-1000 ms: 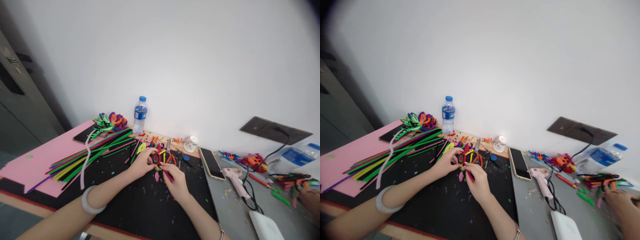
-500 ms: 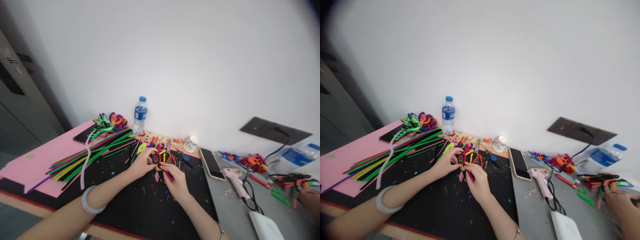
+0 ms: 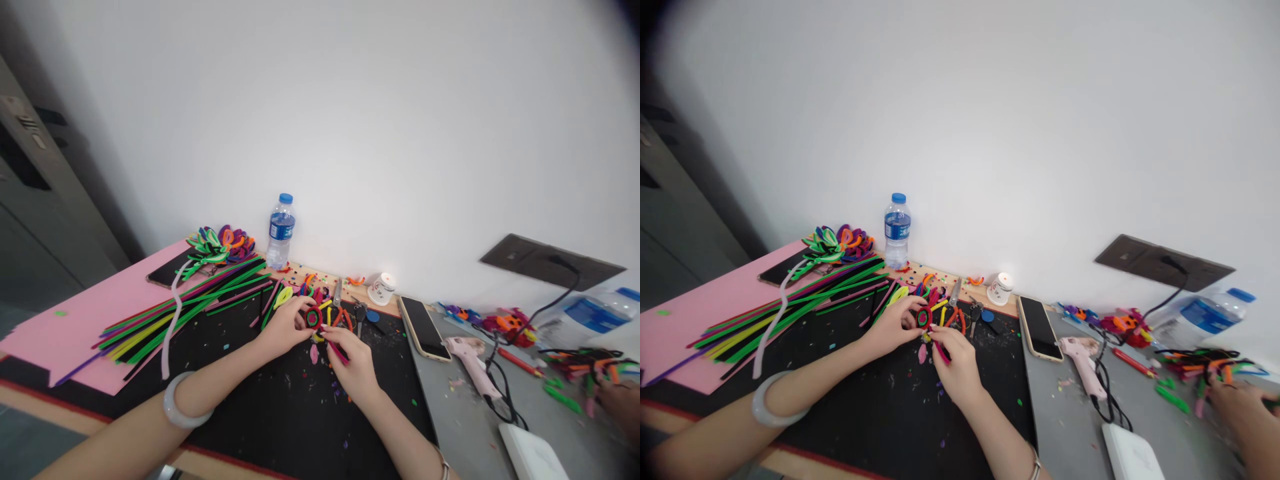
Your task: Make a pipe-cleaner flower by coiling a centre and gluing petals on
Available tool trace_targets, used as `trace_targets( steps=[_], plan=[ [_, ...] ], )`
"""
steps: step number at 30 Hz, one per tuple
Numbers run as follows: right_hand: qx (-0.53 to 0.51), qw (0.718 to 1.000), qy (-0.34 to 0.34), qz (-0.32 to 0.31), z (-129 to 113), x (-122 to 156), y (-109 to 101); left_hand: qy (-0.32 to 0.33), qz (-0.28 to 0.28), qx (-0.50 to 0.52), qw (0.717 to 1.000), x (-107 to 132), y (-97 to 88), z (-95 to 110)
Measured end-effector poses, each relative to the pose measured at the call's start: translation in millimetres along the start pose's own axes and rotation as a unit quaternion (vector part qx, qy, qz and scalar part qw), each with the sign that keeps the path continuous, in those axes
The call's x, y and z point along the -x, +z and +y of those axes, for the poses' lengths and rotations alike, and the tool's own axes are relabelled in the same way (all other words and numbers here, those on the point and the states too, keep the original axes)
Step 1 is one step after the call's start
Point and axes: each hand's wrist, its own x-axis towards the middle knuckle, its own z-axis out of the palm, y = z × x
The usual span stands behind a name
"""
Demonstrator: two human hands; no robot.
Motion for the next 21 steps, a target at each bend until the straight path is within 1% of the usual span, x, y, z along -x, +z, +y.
trace_targets(
  steps=[12,21],
  plan=[
    [-0.001,1.000,0.000,0.009,-1.4,-1.2,-0.4,-0.001,0.006,-0.008,1.000,0.3,1.0,-0.7],
    [0.006,0.998,0.000,0.065,0.3,-0.5,-1.6,0.003,0.008,-0.018,1.000,0.0,1.3,-1.5]
  ],
)
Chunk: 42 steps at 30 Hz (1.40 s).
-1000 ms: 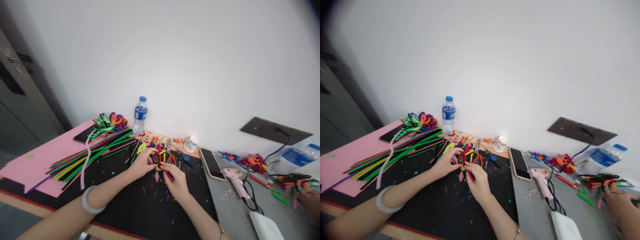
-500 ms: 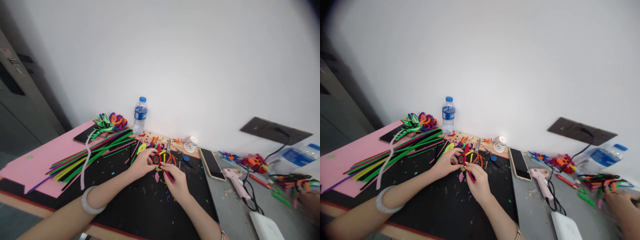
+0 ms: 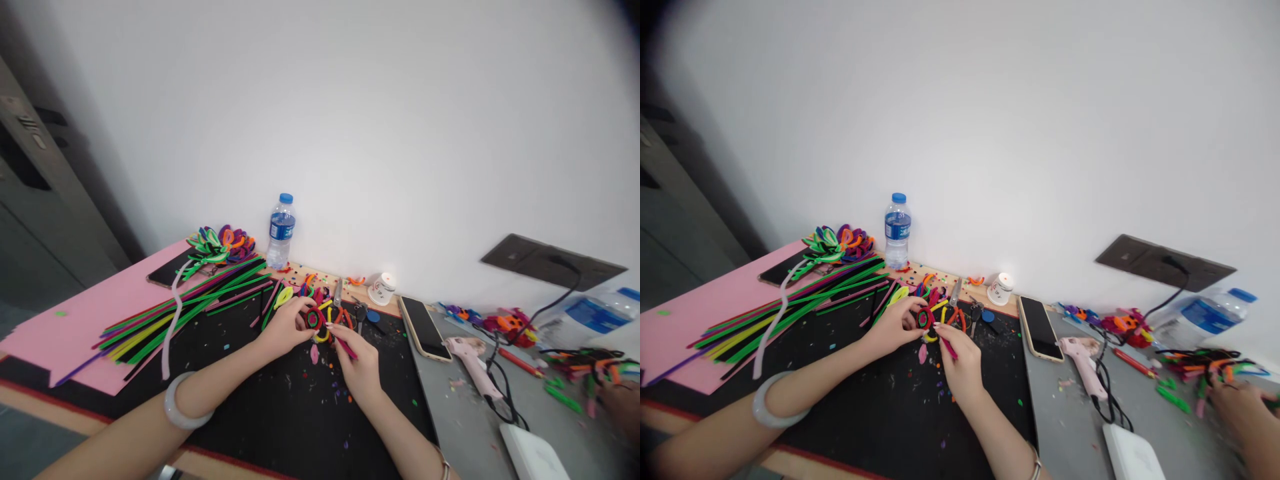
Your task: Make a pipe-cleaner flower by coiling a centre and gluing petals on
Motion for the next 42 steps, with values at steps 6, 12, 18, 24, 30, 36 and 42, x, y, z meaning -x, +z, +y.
trace_targets(
  steps=[6,12,18,24,30,36,42],
  plan=[
    [0.001,1.000,-0.016,0.004,-2.2,0.6,0.0,0.001,-0.013,0.002,1.000,0.0,0.9,-0.6],
    [0.012,1.000,0.007,0.022,-0.1,2.8,-0.4,0.009,-0.023,-0.002,1.000,1.3,-0.2,3.2],
    [-0.004,0.999,0.041,0.031,3.4,5.2,0.7,0.029,-0.032,-0.037,0.998,1.5,-2.4,6.3],
    [-0.013,0.999,0.045,0.026,0.3,2.4,-0.1,0.033,-0.040,-0.034,0.998,2.4,-2.5,10.3],
    [-0.025,0.998,0.057,0.027,2.3,2.7,0.7,0.050,-0.065,-0.023,0.996,3.5,-2.5,12.7],
    [-0.023,0.999,0.025,0.022,0.7,1.7,0.5,0.067,-0.071,-0.044,0.994,5.0,-3.6,14.8],
    [-0.016,1.000,-0.020,0.004,-2.5,1.9,0.4,0.079,-0.073,-0.072,0.992,5.1,-3.5,16.1]
  ],
)
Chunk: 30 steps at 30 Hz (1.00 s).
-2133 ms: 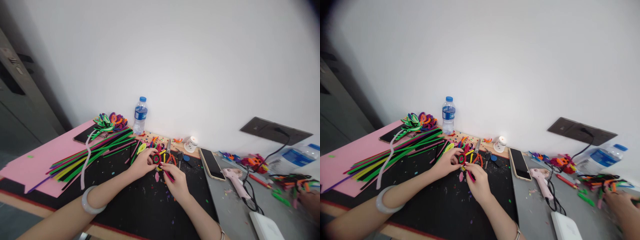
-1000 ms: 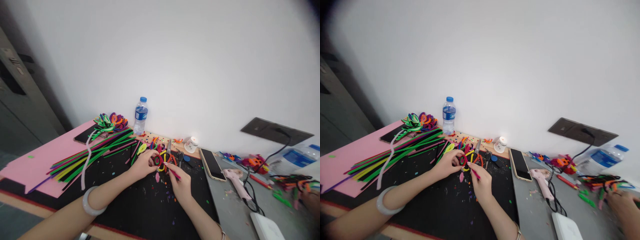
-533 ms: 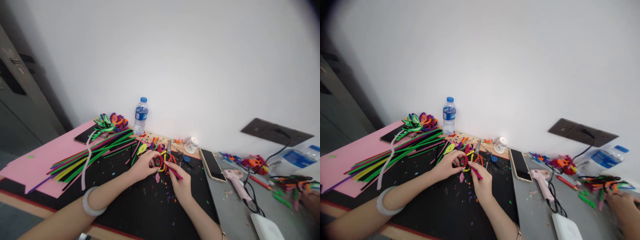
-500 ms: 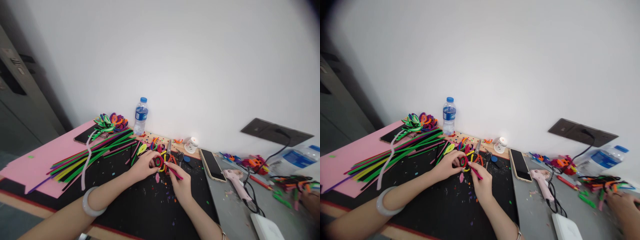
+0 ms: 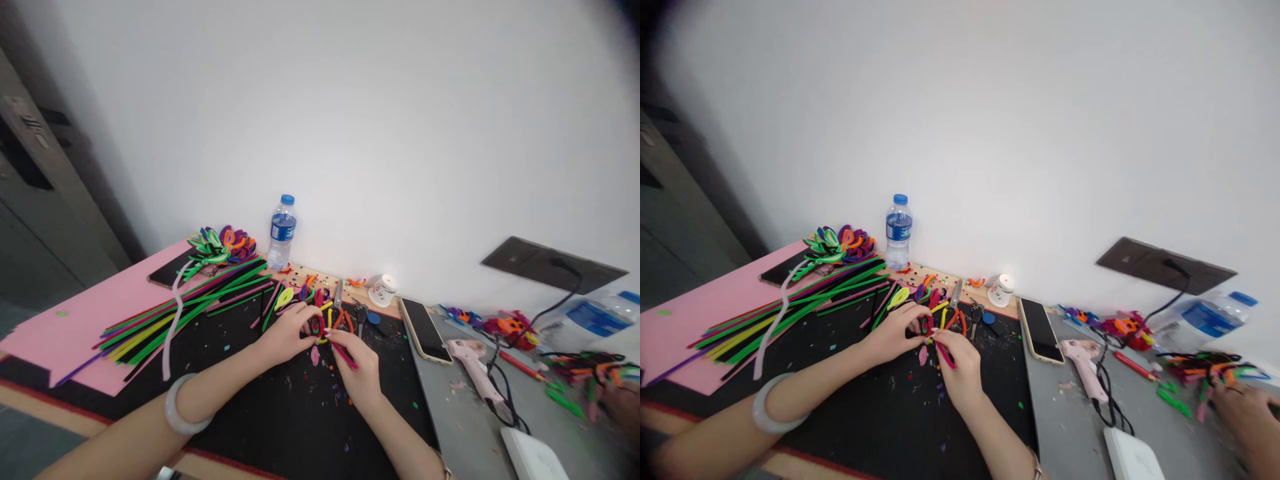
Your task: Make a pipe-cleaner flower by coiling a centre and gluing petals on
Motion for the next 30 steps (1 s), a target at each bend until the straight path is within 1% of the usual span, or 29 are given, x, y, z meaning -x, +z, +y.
trace_targets(
  steps=[5,9,12,15,18,22,26,30],
  plan=[
    [0.009,0.999,-0.020,-0.036,-2.0,-0.7,-0.6,0.002,0.002,-0.012,1.000,0.1,0.0,-1.9],
    [0.013,0.998,-0.027,-0.048,-2.3,-1.1,-0.7,-0.001,0.000,-0.007,1.000,0.1,0.4,-3.7],
    [0.012,0.998,-0.028,-0.054,-1.7,-1.1,-0.1,-0.005,0.006,0.001,1.000,0.0,1.0,-5.1],
    [0.008,0.998,-0.025,-0.055,-0.7,-0.8,0.7,-0.010,0.022,-0.003,1.000,-0.1,1.4,-6.1],
    [0.008,0.999,-0.014,-0.040,-0.1,-0.8,0.8,-0.020,0.037,0.017,0.999,0.0,2.6,-7.3],
    [-0.005,1.000,0.024,-0.006,1.1,-0.2,0.5,-0.057,0.048,0.088,0.993,-1.1,5.4,-9.8],
    [-0.060,0.993,0.097,0.017,3.6,1.1,1.7,-0.101,0.055,0.159,0.981,-3.7,6.1,-10.0],
    [-0.122,0.976,0.177,0.032,4.4,0.9,3.7,-0.129,0.054,0.207,0.968,-5.9,5.3,-9.2]
  ],
)
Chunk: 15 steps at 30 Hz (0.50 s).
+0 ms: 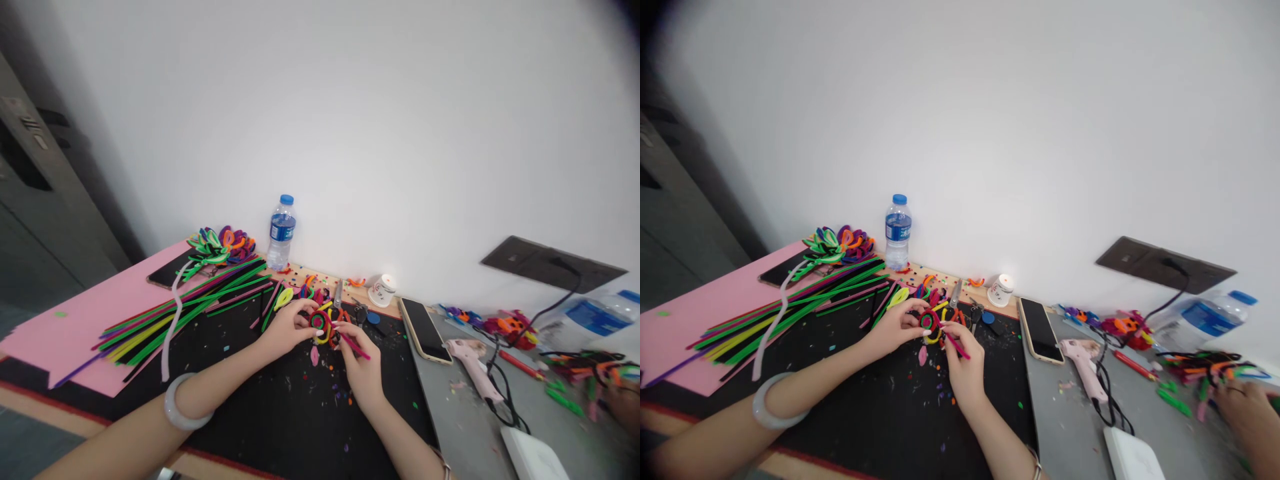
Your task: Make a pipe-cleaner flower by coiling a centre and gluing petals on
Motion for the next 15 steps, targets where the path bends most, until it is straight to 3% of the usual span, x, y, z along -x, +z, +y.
trace_targets(
  steps=[8,15],
  plan=[
    [-0.123,0.985,0.123,-0.015,-1.5,-2.4,4.8,-0.002,-0.035,0.027,0.999,1.2,2.8,-0.3],
    [-0.112,0.984,0.134,-0.038,2.9,-3.2,7.6,0.055,-0.064,-0.030,0.996,7.4,6.6,2.3]
  ],
)
